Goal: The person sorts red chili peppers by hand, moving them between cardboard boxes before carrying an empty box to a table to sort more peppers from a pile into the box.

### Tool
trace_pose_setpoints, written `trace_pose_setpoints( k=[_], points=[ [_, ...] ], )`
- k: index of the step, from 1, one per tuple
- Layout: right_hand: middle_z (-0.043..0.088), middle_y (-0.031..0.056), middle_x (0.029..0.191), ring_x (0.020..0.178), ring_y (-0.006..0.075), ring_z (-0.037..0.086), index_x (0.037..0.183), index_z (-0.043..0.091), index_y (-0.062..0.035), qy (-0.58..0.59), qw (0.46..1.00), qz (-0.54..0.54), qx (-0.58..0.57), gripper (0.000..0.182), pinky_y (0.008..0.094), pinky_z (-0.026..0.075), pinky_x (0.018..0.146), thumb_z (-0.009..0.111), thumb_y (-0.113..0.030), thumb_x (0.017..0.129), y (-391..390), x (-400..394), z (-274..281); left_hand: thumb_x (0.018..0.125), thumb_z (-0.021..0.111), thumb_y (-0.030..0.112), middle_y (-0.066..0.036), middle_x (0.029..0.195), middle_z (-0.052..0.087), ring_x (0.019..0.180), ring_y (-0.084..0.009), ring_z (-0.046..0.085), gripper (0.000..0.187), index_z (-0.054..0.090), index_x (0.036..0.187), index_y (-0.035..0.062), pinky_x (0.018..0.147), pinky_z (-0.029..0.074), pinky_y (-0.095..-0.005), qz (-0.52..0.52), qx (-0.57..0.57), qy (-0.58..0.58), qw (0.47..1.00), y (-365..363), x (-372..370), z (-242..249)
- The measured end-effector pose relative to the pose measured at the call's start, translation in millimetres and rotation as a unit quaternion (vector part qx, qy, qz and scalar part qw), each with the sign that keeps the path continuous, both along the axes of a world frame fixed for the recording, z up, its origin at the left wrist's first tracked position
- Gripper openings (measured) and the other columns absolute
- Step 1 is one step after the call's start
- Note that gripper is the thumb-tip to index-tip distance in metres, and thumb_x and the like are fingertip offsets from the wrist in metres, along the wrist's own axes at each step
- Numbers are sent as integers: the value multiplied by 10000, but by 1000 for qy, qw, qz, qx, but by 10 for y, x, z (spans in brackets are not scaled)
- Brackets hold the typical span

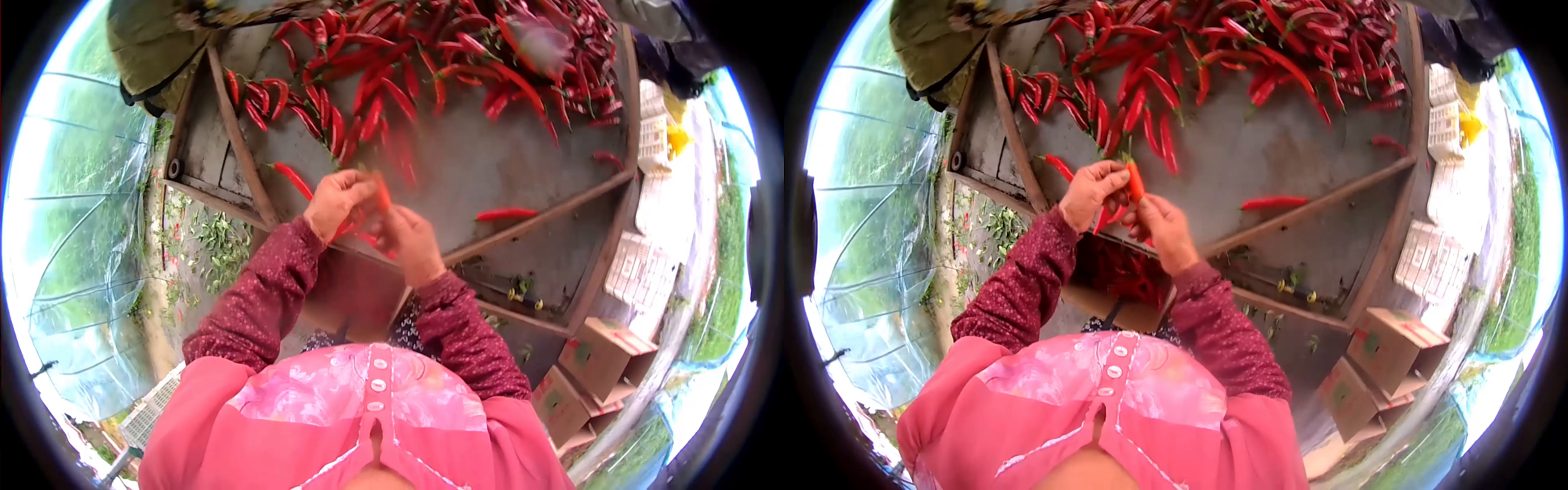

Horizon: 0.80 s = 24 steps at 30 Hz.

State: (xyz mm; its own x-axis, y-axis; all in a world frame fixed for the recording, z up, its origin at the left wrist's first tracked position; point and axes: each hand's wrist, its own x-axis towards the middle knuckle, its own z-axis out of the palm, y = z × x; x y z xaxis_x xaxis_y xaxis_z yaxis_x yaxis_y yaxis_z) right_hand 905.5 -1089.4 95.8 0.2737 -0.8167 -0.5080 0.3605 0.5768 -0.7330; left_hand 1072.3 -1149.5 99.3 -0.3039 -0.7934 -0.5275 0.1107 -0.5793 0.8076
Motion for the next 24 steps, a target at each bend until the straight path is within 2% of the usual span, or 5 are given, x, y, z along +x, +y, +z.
trace_pose_setpoints(
  k=[5,10,16,22,24],
  points=[
    [622,33,770,634,86,558,1054,577,-30,-29,990,-140,0,289,224,452,568,467,-286,978,210,-629,115,923,543,196,-40,905,638,752,-99,595,239,587,1081,21,591,467,-217,-32,-21,-114,993,-81,-231,8],
    [663,33,865,715,88,606,1120,583,-25,45,953,-293,-67,262,208,445,585,548,-212,940,476,-1454,321,896,572,171,-21,801,611,635,-95,579,163,608,980,36,526,435,-215,-52,-54,-167,983,-113,-121,-358],
    [665,38,900,723,96,603,1129,598,-35,302,749,-576,-126,263,196,422,545,578,-178,910,861,-2817,719,908,563,178,-21,804,622,612,-93,582,132,599,978,71,499,440,-201,-93,-32,-181,978,-128,-253,-479],
    [648,15,880,712,50,564,1154,586,24,550,678,-486,-36,347,201,418,587,577,-194,883,1061,-4302,36,900,545,162,-53,783,615,613,-108,583,186,587,1013,20,500,441,-217,-162,-93,-241,952,-91,-403,-516],
    [658,117,815,725,191,613,1061,624,34,552,679,-483,-21,371,329,481,674,607,-251,824,1010,-4509,-192,884,555,139,-30,757,602,632,-122,594,151,607,930,5,526,453,-248,-160,-72,-258,950,-95,-436,-486]
  ],
)
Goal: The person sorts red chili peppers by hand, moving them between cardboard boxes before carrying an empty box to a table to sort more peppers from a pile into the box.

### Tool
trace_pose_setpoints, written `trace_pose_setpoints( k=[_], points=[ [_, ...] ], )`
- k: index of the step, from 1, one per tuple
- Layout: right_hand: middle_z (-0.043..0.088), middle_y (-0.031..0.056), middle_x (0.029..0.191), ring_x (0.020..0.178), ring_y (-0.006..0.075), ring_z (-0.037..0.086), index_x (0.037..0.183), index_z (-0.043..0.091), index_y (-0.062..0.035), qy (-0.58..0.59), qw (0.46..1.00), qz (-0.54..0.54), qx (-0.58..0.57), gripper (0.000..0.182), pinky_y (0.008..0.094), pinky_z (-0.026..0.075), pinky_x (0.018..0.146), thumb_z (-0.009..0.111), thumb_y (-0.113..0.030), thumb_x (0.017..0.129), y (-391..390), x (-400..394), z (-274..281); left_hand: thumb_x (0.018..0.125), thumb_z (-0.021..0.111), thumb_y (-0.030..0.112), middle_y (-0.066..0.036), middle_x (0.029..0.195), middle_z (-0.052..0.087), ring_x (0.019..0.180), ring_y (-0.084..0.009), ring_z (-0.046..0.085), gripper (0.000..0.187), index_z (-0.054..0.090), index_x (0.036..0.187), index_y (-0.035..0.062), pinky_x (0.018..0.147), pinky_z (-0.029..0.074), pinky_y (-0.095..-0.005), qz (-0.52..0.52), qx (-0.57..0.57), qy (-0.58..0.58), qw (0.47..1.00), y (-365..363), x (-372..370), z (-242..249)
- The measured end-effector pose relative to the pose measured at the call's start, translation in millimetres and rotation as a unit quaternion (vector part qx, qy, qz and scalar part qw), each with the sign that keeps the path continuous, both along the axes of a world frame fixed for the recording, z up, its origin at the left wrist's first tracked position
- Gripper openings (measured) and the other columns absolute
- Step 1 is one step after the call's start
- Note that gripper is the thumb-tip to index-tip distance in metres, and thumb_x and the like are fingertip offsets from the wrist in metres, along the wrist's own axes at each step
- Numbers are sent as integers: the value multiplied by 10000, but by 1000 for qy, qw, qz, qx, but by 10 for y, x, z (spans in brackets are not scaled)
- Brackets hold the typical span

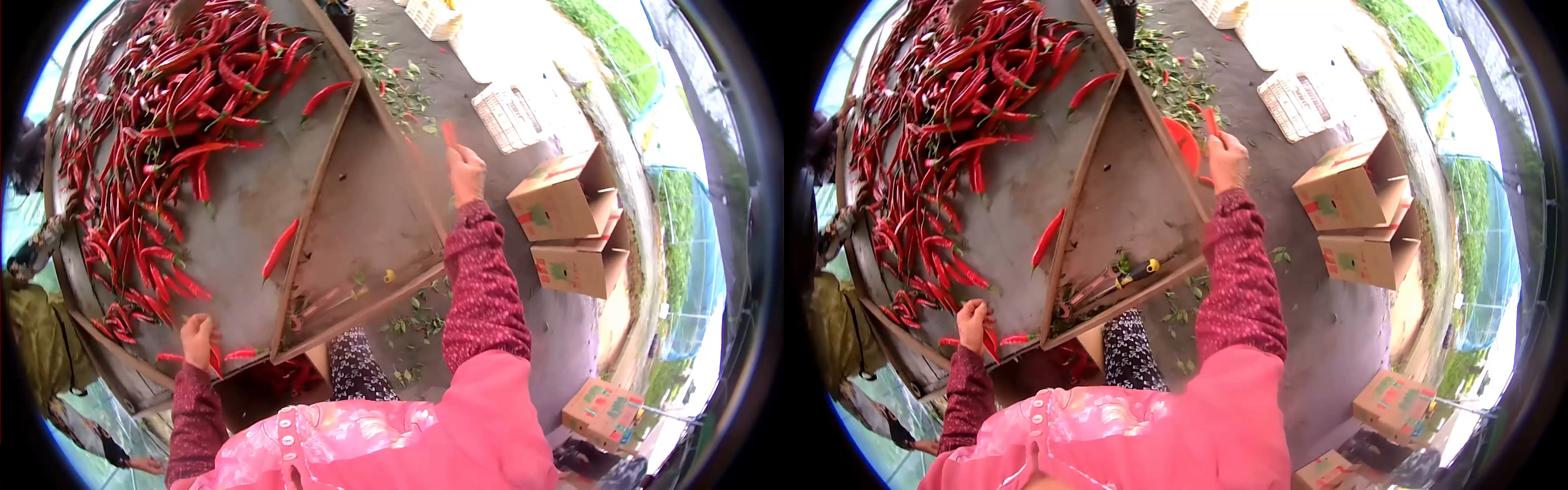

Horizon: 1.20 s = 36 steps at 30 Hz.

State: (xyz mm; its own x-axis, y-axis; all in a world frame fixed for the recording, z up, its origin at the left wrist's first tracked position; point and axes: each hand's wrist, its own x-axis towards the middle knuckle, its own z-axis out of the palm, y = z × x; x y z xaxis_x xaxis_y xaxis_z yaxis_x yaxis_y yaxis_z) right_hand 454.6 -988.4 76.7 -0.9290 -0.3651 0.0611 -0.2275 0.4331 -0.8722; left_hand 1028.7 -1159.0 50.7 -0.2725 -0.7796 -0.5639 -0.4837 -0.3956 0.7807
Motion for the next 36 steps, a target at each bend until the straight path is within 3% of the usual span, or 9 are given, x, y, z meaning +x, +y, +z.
trace_pose_setpoints(
  k=[3,4,6,12,15,18,22,28,36],
  points=[
    [668,143,840,776,230,629,1030,639,27,103,994,27,4,376,349,483,696,603,-279,814,-157,-141,-457,875,555,129,-40,744,597,624,-117,578,138,613,892,4,520,445,-249,12,-17,-7,1000,16,-3,-109],
    [668,169,917,863,251,639,1046,640,14,34,981,94,167,385,359,490,751,591,-290,814,-146,-198,-355,866,561,137,-42,709,585,591,-113,544,135,611,835,15,493,423,-256,-32,-63,-5,997,-8,22,-184],
    [655,189,995,943,280,630,1019,664,-11,126,957,151,211,330,369,487,814,558,-260,830,-152,-298,-540,855,567,161,-9,623,537,553,-102,495,160,584,765,30,480,388,-258,-35,-68,-30,997,57,-211,219],
    [666,109,1030,927,166,608,1077,645,3,74,996,52,15,249,293,474,833,582,-98,857,-181,327,-230,846,578,117,-60,707,609,665,-127,588,157,605,926,-15,617,473,-276,70,-179,-84,978,-142,469,3],
    [650,108,1061,941,186,606,1106,620,-2,277,955,95,51,257,289,467,864,564,-58,861,-314,1114,151,802,603,120,-103,804,622,721,-182,595,229,599,997,2,679,490,-308,133,-288,-202,926,-158,1167,-338],
    [635,112,1078,980,232,600,1101,615,-19,156,951,268,1,262,318,464,885,531,-27,853,-600,1807,139,772,590,105,-142,991,588,833,-261,595,326,575,1092,47,764,493,-347,165,-280,-233,917,-154,1684,-589],
    [580,104,1144,1128,288,508,1055,627,-70,282,793,522,141,311,405,393,951,571,-36,750,-1079,2581,102,741,558,47,-172,1188,460,1048,-364,506,364,551,1102,96,884,452,-414,32,-293,-411,862,-82,1625,-377],
    [579,88,1046,1057,281,514,961,609,-88,278,694,581,322,244,402,387,902,612,-77,718,-1337,2889,89,785,555,54,-133,1108,518,1008,-339,535,215,565,991,113,853,468,-405,-164,-323,-469,806,-328,1678,-327],
    [652,131,917,845,262,636,1018,579,-23,47,817,555,146,221,350,489,766,594,-59,800,-1711,3255,186,808,628,209,-127,940,596,916,-328,572,217,579,982,89,784,464,-410,13,-358,-359,862,-694,1575,-18]
  ],
)
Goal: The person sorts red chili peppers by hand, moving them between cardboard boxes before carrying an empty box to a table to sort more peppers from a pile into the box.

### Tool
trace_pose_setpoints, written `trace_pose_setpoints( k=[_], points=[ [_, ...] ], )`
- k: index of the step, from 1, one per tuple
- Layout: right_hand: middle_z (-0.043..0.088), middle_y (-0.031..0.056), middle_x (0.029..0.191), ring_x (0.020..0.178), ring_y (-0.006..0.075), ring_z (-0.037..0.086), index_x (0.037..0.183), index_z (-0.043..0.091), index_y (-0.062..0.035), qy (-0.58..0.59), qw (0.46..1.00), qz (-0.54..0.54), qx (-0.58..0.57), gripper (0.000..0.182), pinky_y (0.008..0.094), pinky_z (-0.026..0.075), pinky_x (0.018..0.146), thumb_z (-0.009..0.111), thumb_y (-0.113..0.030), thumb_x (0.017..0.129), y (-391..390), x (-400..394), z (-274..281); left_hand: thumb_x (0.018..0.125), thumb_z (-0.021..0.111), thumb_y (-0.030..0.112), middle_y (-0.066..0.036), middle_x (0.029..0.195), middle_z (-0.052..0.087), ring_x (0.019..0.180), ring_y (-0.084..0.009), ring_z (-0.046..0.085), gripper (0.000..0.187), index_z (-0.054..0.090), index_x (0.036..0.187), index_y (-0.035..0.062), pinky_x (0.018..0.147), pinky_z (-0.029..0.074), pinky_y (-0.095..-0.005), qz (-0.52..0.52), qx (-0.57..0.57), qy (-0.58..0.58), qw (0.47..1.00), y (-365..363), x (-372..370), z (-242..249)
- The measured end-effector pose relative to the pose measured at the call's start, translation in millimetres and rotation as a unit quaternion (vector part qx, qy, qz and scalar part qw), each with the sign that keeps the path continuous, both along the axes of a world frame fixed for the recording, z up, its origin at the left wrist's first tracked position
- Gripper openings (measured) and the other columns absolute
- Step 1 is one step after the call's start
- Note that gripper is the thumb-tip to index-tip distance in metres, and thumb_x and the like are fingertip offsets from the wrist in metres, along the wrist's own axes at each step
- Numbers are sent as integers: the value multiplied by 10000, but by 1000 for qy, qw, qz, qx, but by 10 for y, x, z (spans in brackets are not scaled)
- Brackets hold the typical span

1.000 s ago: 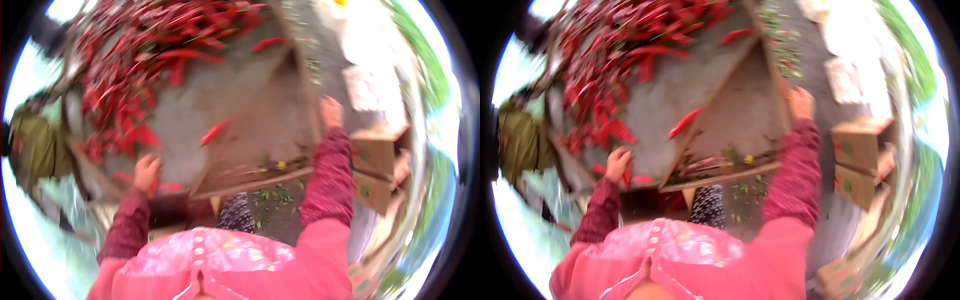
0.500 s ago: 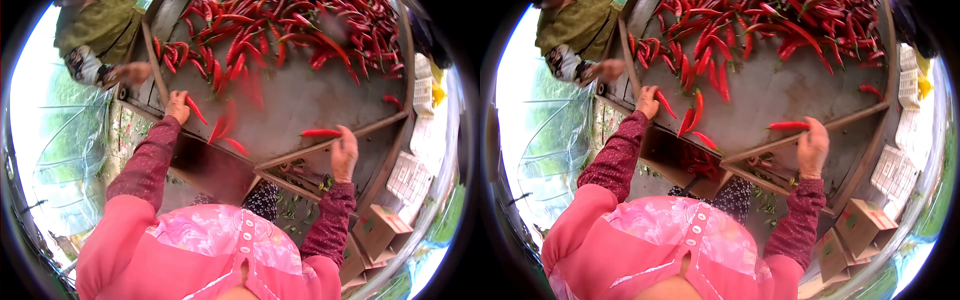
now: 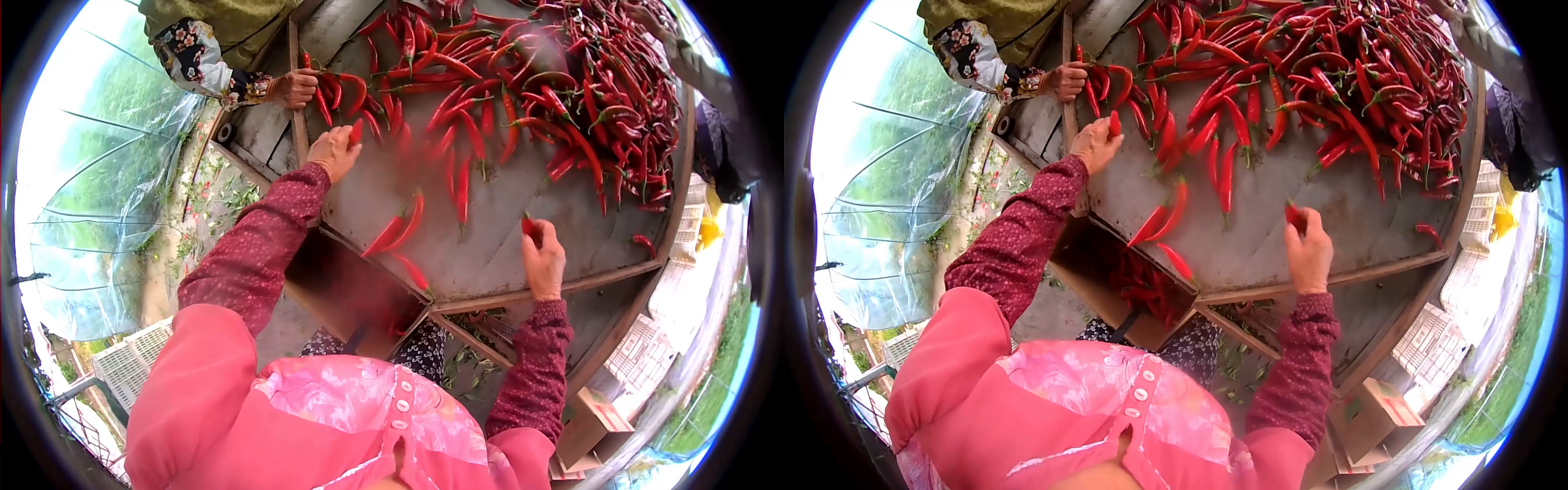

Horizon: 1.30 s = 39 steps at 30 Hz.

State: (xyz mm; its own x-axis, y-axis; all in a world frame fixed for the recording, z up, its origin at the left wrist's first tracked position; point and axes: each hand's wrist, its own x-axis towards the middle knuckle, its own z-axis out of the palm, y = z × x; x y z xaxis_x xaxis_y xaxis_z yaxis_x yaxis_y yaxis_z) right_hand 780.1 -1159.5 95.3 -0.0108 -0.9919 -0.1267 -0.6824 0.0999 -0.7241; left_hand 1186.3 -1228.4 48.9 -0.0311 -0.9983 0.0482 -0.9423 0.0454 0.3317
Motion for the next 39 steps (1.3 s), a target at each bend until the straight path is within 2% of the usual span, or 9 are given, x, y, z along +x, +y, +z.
trace_pose_setpoints(
  k=[2,6,10,14,19,25,33,38,39],
  points=[
    [657,153,911,830,253,647,1068,571,-9,-84,995,-27,-46,249,337,497,757,583,-80,830,-197,183,-67,832,574,316,-154,973,635,945,-323,598,292,585,1008,84,827,467,-430,119,136,74,981,-166,-107,16],
    [653,169,932,859,273,639,1098,574,-3,-106,991,-48,-62,298,348,488,784,580,-145,836,-731,353,-340,831,546,409,-165,1023,645,980,-334,604,397,591,1046,78,852,469,-420,160,141,97,972,-406,-222,-91],
    [644,178,968,917,329,612,1080,570,-6,40,992,-66,-97,313,401,470,815,582,-192,828,-1251,558,-407,819,557,509,-217,1099,612,1049,-352,578,582,544,1136,22,887,456,-414,235,167,64,956,-609,-352,-95],
    [609,185,1014,963,342,589,1037,556,-17,152,978,-53,-133,299,419,464,829,616,-211,818,-1534,792,-517,737,618,592,-237,1270,507,1131,-348,537,844,366,1299,14,954,428,-400,246,191,80,947,-625,-509,14],
    [563,175,1109,1060,337,530,1180,436,-43,183,980,-44,-71,613,394,436,909,748,-315,728,-1592,1104,-525,671,742,446,-271,1326,432,1215,-349,466,964,222,1359,15,1001,398,-380,264,194,126,937,-667,-588,-16],
    [536,233,1125,1072,375,523,1219,392,-17,154,986,-57,-29,714,410,429,933,742,-296,662,-1670,1303,-519,646,717,415,-262,1304,442,1169,-355,500,1007,154,1401,58,982,417,-381,285,191,172,923,-675,-571,-99],
    [538,265,1137,1075,399,536,1215,390,-9,171,983,-70,19,693,415,440,932,692,-289,657,-1704,1411,-410,643,736,475,-258,1287,453,1133,-350,526,1133,53,1451,70,951,445,-377,278,191,127,933,-656,-650,-108],
    [620,248,1010,993,397,592,1193,409,-19,167,983,-12,70,675,420,460,906,702,-287,647,-1802,1210,-330,661,765,416,-270,1237,514,1104,-362,551,1078,69,1406,65,934,442,-377,257,209,171,928,-664,-555,-48],
    [641,186,933,881,328,632,1101,486,-7,153,985,-20,70,557,376,482,835,693,-258,648,-1831,1116,-372,665,748,417,-241,1231,531,1081,-341,570,1090,51,1426,63,927,454,-365,258,212,158,929,-659,-546,-63]
  ],
)
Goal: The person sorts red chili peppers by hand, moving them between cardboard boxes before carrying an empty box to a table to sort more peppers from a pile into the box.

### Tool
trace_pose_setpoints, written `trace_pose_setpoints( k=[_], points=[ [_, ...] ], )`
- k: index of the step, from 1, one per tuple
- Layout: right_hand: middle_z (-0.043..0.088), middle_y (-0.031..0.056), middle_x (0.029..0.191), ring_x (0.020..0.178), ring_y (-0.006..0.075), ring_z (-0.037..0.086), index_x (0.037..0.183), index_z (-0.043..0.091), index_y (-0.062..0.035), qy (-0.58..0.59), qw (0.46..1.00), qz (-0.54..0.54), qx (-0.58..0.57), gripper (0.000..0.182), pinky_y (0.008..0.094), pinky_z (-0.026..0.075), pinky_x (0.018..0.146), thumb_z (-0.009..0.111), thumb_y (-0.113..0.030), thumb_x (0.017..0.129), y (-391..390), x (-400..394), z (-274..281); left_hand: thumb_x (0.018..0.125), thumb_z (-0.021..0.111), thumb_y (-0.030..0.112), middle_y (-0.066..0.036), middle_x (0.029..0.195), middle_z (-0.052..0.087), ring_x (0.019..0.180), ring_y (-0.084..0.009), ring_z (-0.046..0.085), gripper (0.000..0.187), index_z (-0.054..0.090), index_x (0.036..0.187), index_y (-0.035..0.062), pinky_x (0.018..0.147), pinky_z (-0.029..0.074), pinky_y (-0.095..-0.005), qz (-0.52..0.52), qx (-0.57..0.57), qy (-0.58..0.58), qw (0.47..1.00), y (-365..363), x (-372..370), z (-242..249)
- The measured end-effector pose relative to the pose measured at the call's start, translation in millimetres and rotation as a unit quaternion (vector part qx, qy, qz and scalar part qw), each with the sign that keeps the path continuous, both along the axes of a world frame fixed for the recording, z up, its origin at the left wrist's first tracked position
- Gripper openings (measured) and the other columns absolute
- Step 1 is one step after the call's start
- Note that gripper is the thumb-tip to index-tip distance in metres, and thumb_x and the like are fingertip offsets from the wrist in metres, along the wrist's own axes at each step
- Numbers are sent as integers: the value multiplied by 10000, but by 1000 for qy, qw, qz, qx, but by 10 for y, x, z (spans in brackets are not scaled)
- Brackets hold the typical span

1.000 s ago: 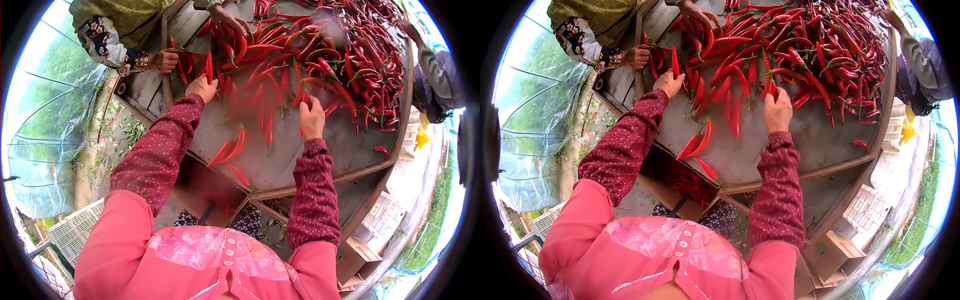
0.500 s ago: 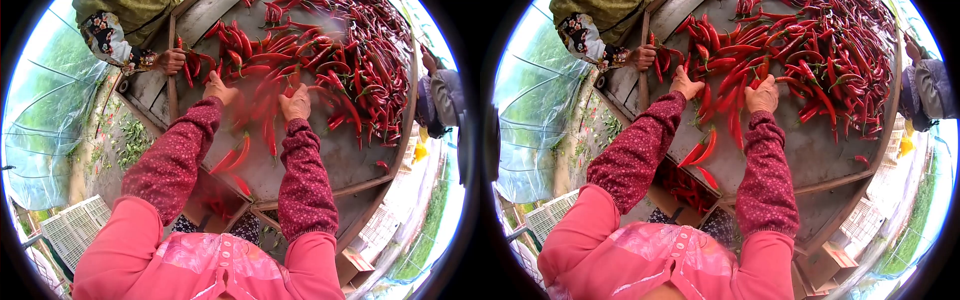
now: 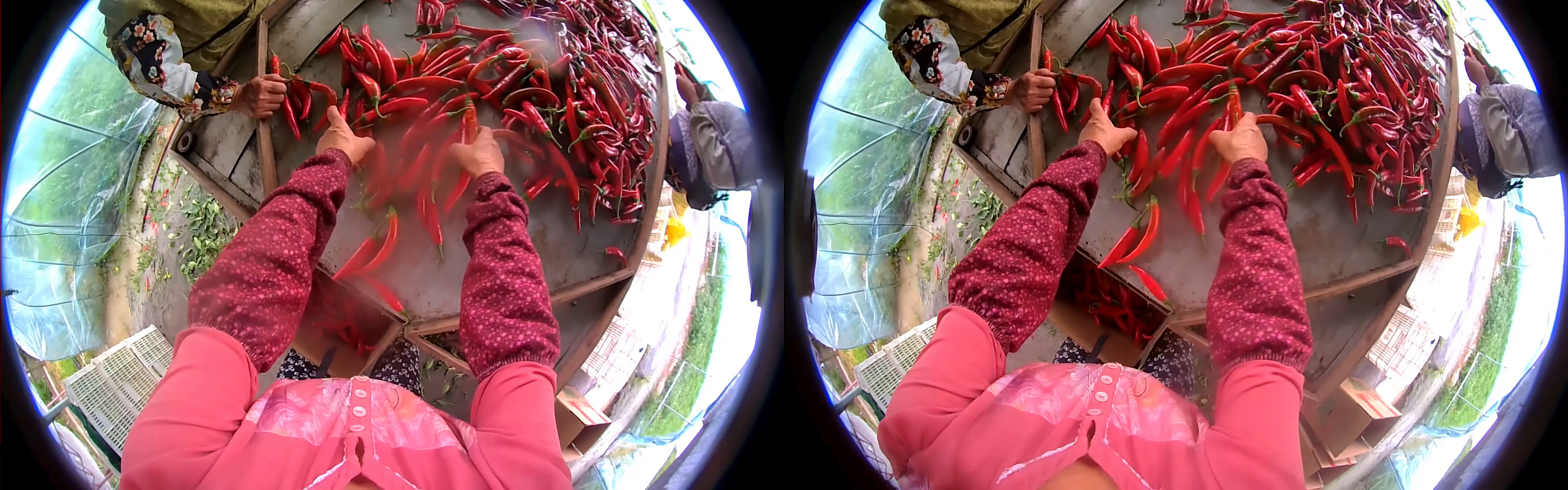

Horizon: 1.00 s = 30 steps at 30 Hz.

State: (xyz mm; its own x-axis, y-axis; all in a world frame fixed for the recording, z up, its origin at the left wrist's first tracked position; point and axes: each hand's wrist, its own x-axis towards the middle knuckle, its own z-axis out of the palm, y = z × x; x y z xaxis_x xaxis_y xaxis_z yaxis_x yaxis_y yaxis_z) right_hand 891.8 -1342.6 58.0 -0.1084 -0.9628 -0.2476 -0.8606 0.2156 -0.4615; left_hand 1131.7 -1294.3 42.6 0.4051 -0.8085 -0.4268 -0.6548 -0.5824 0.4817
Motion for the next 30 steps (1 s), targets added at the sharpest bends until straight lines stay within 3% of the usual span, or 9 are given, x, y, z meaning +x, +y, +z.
trace_pose_setpoints(
  k=[1,4,17,19,23,25,26,28,30],
  points=[
    [641,186,933,881,328,632,1101,486,-7,3,1000,-1,1,557,376,482,835,693,-258,648,-31,-111,-38,670,731,419,-211,1224,549,1058,-321,588,1103,33,1445,60,920,466,-354,-2,4,-12,1000,2,10,-11],
    [504,-5,760,659,94,463,855,570,-45,-381,922,-22,72,153,251,375,567,601,-133,733,-22,-418,-104,679,727,376,-201,1187,574,1012,-324,610,1071,29,1433,73,898,477,-364,-2,-17,-7,1000,33,23,-7],
    [590,8,777,687,132,605,973,578,-52,-576,805,-127,59,172,270,488,565,648,-130,836,657,-312,-40,657,769,303,-275,1226,522,1091,-401,548,1041,90,1421,104,952,430,-404,21,-89,56,994,172,16,-143],
    [652,58,913,782,153,625,1032,586,-46,-599,785,-140,73,182,283,512,636,613,-128,872,680,-392,-20,675,757,306,-272,1221,527,1095,-404,545,1013,107,1425,105,953,428,-403,13,-100,50,994,191,5,-166],
    [668,80,962,813,170,637,1024,597,-60,-641,749,-160,62,163,298,521,627,604,-144,885,749,-531,31,743,692,319,-243,1228,522,1119,-361,535,882,179,1428,107,938,435,-409,-61,-91,-23,994,352,-54,-77],
    [674,66,949,803,185,648,1023,616,-61,-681,710,-163,70,147,292,515,652,606,-110,886,785,-561,76,750,688,299,-228,1236,512,1163,-333,501,779,296,1393,100,942,430,-400,-102,-258,-248,928,439,-59,-231],
    [674,66,949,803,185,648,1023,616,-61,-683,709,-163,69,147,292,515,652,606,-110,886,799,-564,91,766,680,222,-202,1144,572,1094,-302,543,571,469,1274,67,931,435,-381,-119,-339,-244,901,497,-168,39],
    [670,65,940,827,190,645,1023,617,-56,-688,702,-173,62,139,296,518,685,592,-97,892,850,-563,89,772,668,154,-154,1044,595,1009,-283,571,441,545,1183,52,884,454,-372,-230,-373,-64,896,530,-378,241],
    [668,78,973,831,184,638,1047,607,-60,-695,697,-167,63,159,303,520,684,587,-109,897,878,-577,-19,768,668,120,-138,963,609,891,-276,607,402,573,1153,53,797,491,-351,-316,-288,93,899,606,-733,408]
  ],
)
